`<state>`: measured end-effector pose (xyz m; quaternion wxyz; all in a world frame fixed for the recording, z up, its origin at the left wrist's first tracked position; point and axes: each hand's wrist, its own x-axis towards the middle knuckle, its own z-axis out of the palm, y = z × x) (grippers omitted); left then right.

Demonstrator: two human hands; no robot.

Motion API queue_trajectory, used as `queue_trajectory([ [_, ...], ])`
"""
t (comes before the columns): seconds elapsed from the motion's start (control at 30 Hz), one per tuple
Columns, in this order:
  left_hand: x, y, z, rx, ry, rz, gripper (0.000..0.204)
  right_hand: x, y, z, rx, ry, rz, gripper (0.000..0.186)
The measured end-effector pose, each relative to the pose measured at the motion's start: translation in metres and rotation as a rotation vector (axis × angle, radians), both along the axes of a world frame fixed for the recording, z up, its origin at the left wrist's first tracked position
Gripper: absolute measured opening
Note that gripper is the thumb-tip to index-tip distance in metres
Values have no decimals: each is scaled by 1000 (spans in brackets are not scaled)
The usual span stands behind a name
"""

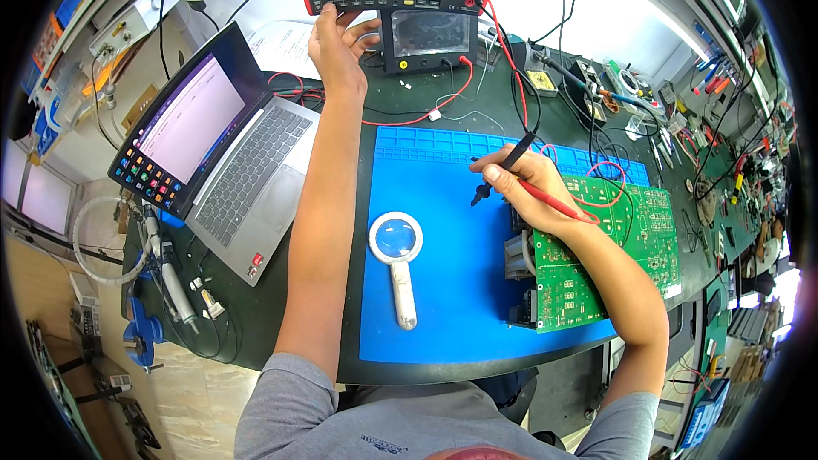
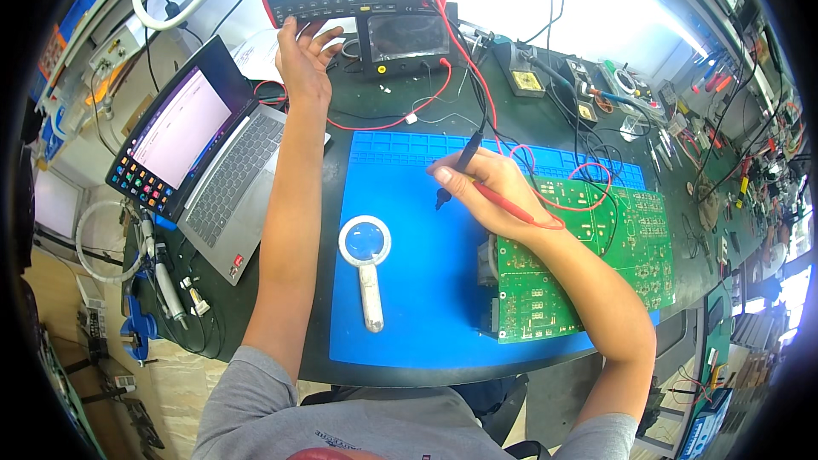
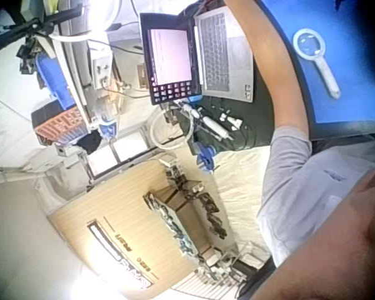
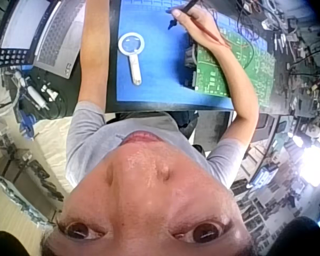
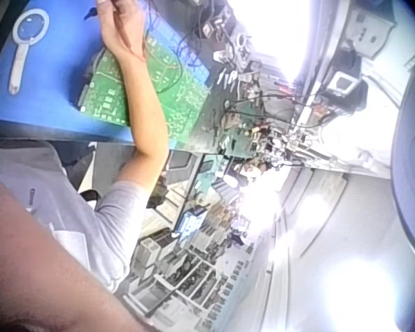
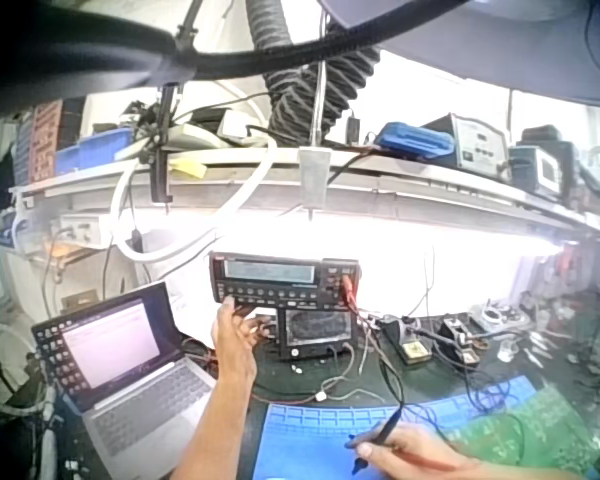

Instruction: The person uses a multimeter probe to test points on a green circuit board while operating a bench multimeter and referring to a laptop screen.

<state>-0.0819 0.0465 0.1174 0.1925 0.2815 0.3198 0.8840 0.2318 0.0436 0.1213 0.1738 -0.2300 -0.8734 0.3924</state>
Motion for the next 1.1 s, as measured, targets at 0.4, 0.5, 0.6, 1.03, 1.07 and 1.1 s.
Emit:
queue_trajectory([
  [0.4,-1,0,0,6,-15,-14,50,0,-1,1,-6,-8,-5,40],
  [0.5,-2,0,-1,14,-11,-18,50,-1,-1,1,-5,-9,-10,40],
  [0.6,-2,0,-1,18,-11,-20,49,-1,-1,1,-10,-6,-8,39],
  [1.03,-2,-1,-1,4,3,7,49,-1,-2,2,-19,2,-8,38],
  [1.07,-1,-1,0,2,-3,4,49,-1,-2,2,-24,1,-11,38],
  [1.1,0,0,0,4,-6,-2,50,0,-2,2,-19,1,-13,38],
])
